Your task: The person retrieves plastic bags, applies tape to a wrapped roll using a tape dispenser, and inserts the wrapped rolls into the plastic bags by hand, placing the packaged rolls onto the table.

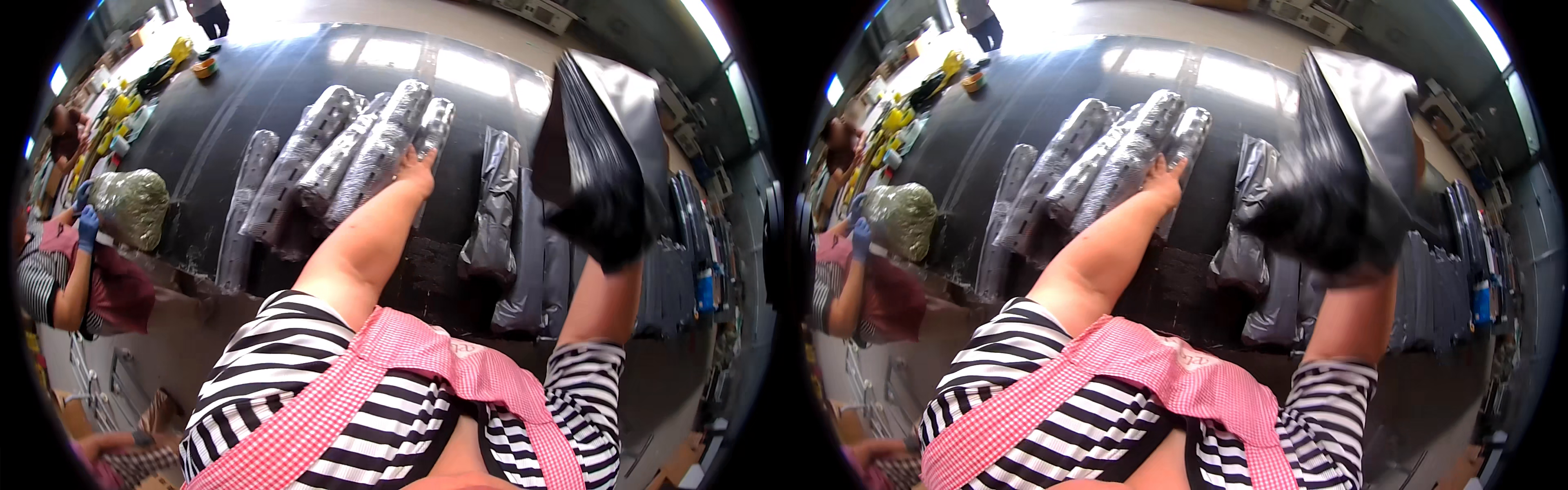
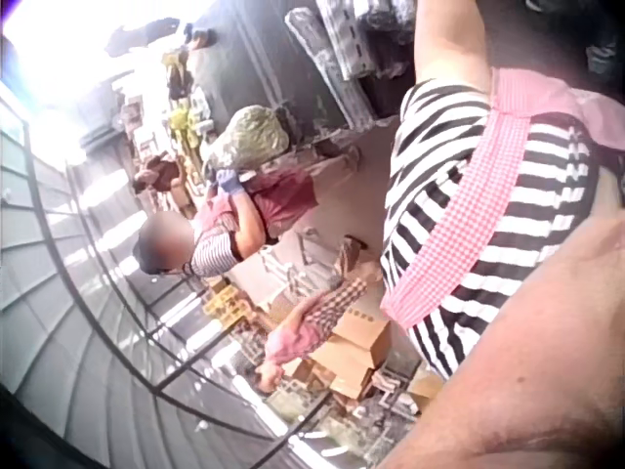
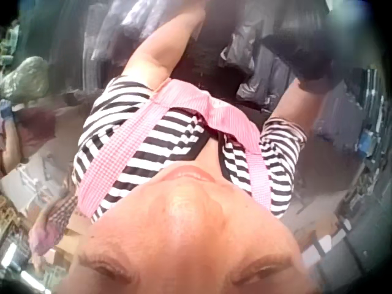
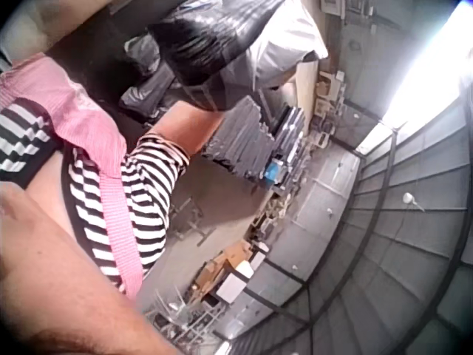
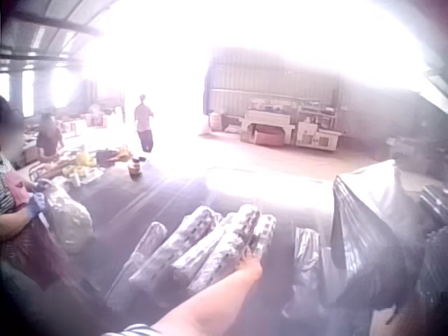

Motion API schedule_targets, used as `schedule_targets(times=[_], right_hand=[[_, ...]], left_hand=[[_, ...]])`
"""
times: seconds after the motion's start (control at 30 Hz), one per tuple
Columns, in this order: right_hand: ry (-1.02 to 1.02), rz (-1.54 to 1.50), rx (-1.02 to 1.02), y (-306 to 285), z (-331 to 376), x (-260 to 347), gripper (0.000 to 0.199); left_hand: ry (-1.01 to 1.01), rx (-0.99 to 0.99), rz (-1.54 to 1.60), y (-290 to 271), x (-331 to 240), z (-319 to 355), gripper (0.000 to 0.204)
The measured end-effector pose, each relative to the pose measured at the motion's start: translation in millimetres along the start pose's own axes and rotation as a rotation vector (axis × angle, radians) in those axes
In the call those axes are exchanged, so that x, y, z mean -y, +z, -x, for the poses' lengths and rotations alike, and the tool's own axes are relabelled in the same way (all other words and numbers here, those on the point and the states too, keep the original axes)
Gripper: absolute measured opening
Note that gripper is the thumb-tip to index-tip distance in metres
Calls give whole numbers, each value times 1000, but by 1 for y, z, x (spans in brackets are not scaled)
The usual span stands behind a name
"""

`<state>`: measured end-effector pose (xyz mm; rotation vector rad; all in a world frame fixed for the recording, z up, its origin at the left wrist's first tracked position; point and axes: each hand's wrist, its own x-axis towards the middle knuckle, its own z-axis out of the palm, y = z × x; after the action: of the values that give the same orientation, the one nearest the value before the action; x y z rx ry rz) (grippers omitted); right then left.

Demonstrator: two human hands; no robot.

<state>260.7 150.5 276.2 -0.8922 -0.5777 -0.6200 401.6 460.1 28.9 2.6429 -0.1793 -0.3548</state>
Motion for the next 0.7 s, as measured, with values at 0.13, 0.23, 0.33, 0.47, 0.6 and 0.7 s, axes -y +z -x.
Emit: schedule_targets(times=[0.13,0.23,0.33,0.47,0.6,0.7], right_hand=[[19,131,53,-24,-65,-60,38],[106,371,-51,-91,-33,-125,38],[420,562,-56,-60,63,-200,29],[1221,578,-240,-14,214,-226,28],[1246,389,-474,22,251,-223,46],[1176,594,-406,48,239,-201,51]], left_hand=[[62,38,21,-26,29,4,70],[153,23,-30,-38,40,-2,70],[17,273,219,-47,101,-19,78],[55,99,-155,-57,69,5,74],[105,-4,-188,-45,70,5,65],[150,-22,-452,-42,62,13,83]])
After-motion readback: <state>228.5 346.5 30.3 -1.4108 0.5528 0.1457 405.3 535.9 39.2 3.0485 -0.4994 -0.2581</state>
